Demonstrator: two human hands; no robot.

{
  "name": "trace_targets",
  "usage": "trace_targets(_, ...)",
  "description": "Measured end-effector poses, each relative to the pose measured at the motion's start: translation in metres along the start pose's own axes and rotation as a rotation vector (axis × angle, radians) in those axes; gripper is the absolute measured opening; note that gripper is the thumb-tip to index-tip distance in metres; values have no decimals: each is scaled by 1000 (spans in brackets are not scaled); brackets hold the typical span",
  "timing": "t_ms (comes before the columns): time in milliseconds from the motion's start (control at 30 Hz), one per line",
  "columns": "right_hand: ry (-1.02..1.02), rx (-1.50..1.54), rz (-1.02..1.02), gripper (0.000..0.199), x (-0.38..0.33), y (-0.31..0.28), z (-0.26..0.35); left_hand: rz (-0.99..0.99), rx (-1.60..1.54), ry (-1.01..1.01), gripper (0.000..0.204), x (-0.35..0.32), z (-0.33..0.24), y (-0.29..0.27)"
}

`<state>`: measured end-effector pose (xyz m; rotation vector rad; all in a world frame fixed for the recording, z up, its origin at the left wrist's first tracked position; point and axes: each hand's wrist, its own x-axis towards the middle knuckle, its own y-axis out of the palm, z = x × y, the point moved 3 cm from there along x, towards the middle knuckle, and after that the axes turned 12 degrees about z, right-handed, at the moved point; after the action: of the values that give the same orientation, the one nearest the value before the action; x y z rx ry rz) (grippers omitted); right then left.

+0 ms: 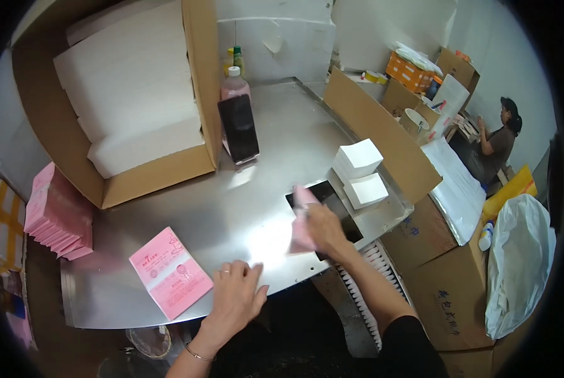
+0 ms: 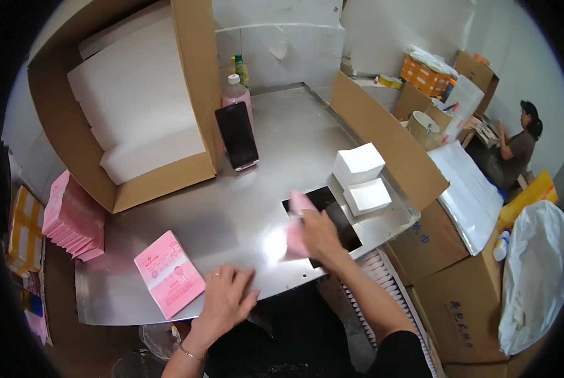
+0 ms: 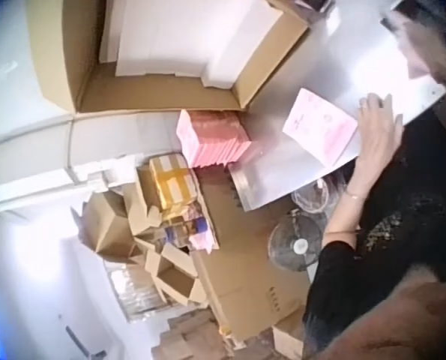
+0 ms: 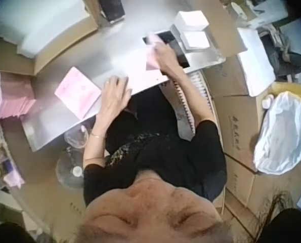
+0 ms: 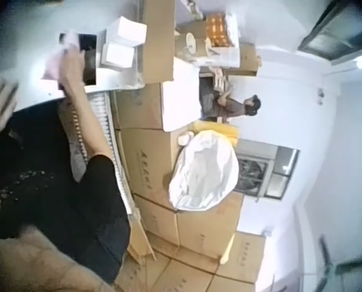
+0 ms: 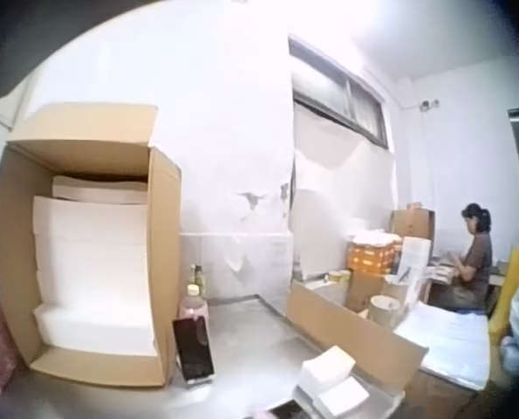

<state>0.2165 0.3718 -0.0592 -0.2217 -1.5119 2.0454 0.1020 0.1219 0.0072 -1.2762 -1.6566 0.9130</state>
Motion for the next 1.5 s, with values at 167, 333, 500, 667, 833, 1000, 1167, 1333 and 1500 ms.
trace_targets(167,182,-245,355,14,-21,-25,-2,-137,-115,38,20,-23,15,-22)
trace_targets(333,242,-538,-433,24,-29,-94,-12,-167,294,-509,31,-77,60,-72)
trace_targets(500,293,-402,-376,11,-27,-83,-52,-117,303,-344,20,-70,66,-57)
trace_targets(667,179,-271,-450,8,-32,-86,-62,-18,28,21,34,-7,8,-15)
trace_targets(833,227,-206,-411,8,-34,-91,-66,-133,117,-54,19,16,-9,11)
trace_targets(1000,142,-255,-481,23,-38,-95,-66,-86,-9,-20,12,18,-4,27)
trace_targets(1167,-413,-114,-432,45,-43,-53,35,-127,-116,176,34,26,-12,28)
trace_targets(1333,-562,-196,-102,34,-73,-14,109,-80,57,-46,71,16,5,17)
trace_targets(1500,-407,-260,50,15,-25,-1,127,-176,145,-169,75,36,-7,24)
